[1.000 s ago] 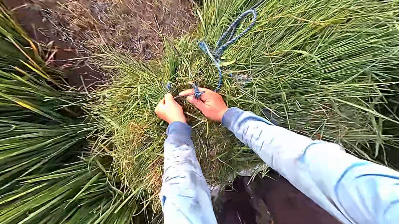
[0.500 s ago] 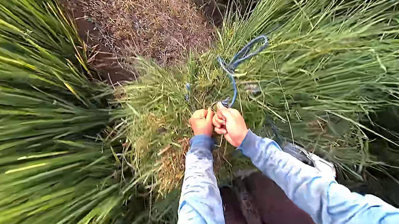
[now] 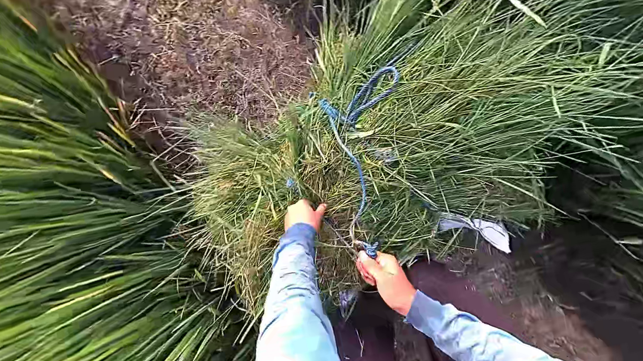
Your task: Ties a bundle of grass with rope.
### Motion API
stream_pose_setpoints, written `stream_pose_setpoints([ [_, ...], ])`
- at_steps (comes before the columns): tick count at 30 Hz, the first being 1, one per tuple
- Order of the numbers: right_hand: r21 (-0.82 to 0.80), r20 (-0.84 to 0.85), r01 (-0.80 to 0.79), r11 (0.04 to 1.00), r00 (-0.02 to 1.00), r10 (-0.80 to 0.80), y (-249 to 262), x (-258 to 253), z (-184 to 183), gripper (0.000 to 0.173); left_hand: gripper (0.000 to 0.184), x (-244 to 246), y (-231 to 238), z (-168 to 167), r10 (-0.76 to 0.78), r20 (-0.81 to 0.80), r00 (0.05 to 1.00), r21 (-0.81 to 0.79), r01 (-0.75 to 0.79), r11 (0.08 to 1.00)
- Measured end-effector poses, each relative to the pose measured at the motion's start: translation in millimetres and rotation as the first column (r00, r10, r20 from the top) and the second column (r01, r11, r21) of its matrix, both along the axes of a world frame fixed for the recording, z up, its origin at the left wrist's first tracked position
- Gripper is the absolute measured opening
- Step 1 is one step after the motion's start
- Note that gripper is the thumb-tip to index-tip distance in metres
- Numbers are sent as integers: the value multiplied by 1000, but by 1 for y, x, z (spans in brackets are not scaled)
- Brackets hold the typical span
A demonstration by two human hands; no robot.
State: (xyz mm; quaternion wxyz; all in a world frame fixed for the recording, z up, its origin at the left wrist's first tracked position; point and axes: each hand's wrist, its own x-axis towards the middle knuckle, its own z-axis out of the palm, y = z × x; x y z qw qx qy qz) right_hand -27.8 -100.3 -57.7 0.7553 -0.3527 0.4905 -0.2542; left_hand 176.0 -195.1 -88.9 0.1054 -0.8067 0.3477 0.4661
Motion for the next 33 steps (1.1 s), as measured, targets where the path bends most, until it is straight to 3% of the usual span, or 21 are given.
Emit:
stream_pose_setpoints([
  [2,-18,-52,-38,999,998,37,0,1,5,28,54,-5,-10,1,-123,4,992,159,120,980],
  [6,-18,-139,-126,992,983,122,-14,19,23,31,37,-18,-20,12,-252,-1,968,261,244,934],
  [10,-108,-132,-78,991,989,64,-64,38,37,23,37,0,-11,-2,-200,-89,976,217,215,952],
  [11,-125,-149,-147,981,981,128,-85,42,37,28,38,7,-7,-6,-163,-120,979,183,183,966],
  [13,-78,-263,-407,910,889,375,-120,52,31,61,38,14,1,-9,-106,-165,981,131,128,983],
  [14,-47,-314,-487,872,836,450,-127,58,23,67,37,15,3,-11,-97,-174,980,118,118,986],
  [16,53,-353,-523,851,787,506,-127,67,9,61,37,18,3,-13,-93,-177,980,100,112,989],
  [18,135,-320,-343,930,873,368,-116,74,-4,53,37,19,5,-13,-94,-180,979,97,112,989],
  [20,253,-236,31,967,971,30,-110,87,-11,56,36,22,5,-12,-89,-190,978,94,109,990],
  [22,348,-209,316,883,944,-255,-106,100,-17,42,36,24,5,-12,-80,-208,975,96,102,990],
  [24,337,-257,428,839,899,-355,-96,108,-25,15,36,27,7,-14,-87,-222,971,89,109,990],
  [26,247,-378,316,916,902,-210,-85,109,-36,11,36,31,8,-17,-99,-234,967,77,120,990],
  [28,204,-544,23,979,834,94,-77,106,-44,20,37,34,10,-19,-121,-254,960,63,141,988],
  [31,171,-721,-306,937,608,331,-78,109,-51,27,37,41,8,-19,-152,-293,944,41,172,984],
  [33,212,-770,-434,876,478,423,-86,114,-46,28,37,47,7,-18,-168,-328,929,40,192,981],
])
